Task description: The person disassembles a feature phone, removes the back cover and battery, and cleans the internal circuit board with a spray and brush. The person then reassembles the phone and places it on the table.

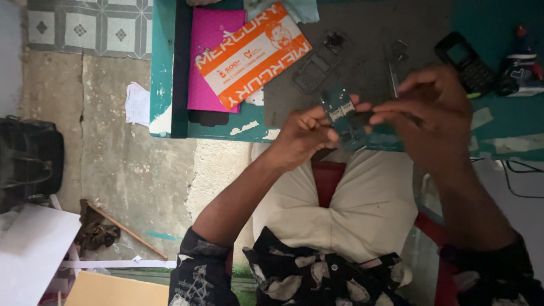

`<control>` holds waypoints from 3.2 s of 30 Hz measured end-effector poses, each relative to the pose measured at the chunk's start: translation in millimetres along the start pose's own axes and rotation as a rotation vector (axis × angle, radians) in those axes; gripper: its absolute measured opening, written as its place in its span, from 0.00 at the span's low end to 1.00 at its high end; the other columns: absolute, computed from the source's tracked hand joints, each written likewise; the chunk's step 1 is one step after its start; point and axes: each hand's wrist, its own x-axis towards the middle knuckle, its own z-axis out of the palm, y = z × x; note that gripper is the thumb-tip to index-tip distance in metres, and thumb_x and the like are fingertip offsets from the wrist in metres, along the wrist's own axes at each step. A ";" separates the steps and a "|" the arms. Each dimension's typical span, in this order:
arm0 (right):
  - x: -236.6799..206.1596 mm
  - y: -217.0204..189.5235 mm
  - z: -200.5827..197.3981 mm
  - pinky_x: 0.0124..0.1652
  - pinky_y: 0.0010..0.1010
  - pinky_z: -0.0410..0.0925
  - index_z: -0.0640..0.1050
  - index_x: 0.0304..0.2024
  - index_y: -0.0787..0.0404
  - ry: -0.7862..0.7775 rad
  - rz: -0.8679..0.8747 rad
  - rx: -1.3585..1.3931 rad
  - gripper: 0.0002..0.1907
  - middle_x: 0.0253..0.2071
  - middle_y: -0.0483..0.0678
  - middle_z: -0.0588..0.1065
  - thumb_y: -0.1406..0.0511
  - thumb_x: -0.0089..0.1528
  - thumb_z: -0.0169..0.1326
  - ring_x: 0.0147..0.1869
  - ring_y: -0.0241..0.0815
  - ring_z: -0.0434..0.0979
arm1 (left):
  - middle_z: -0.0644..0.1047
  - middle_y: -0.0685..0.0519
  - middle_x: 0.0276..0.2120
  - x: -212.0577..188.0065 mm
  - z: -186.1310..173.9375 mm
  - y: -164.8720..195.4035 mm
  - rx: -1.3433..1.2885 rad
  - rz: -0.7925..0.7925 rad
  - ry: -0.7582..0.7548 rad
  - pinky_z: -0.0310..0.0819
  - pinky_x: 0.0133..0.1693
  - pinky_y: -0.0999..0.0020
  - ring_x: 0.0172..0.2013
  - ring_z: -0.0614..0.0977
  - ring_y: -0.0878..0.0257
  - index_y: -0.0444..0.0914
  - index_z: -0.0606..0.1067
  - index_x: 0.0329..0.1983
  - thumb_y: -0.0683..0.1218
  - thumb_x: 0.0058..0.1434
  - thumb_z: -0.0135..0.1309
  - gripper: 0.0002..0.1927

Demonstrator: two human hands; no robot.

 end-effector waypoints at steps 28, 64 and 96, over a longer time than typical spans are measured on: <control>-4.7 32.6 -7.3 0.50 0.26 0.73 0.82 0.43 0.55 -0.045 -0.278 -0.135 0.08 0.54 0.49 0.68 0.73 0.67 0.65 0.53 0.38 0.75 | 0.72 0.42 0.69 -1.1 -5.7 -2.0 0.002 -0.060 0.025 0.79 0.59 0.67 0.63 0.79 0.58 0.32 0.60 0.77 0.34 0.68 0.53 0.33; 7.0 19.8 -6.3 0.41 0.22 0.70 0.83 0.43 0.56 -0.021 -0.267 -0.087 0.10 0.58 0.50 0.66 0.74 0.63 0.68 0.47 0.35 0.73 | 0.71 0.44 0.69 2.8 1.9 2.1 -0.002 -0.055 0.086 0.81 0.58 0.65 0.63 0.78 0.58 0.34 0.57 0.78 0.34 0.70 0.50 0.33; 8.3 28.7 -3.7 0.48 0.34 0.72 0.82 0.39 0.61 -0.012 -0.318 -0.064 0.06 0.57 0.52 0.65 0.72 0.61 0.66 0.53 0.45 0.72 | 0.70 0.49 0.69 2.1 -10.1 -5.4 -0.029 -0.060 0.174 0.76 0.55 0.62 0.61 0.76 0.64 0.37 0.56 0.79 0.38 0.71 0.51 0.34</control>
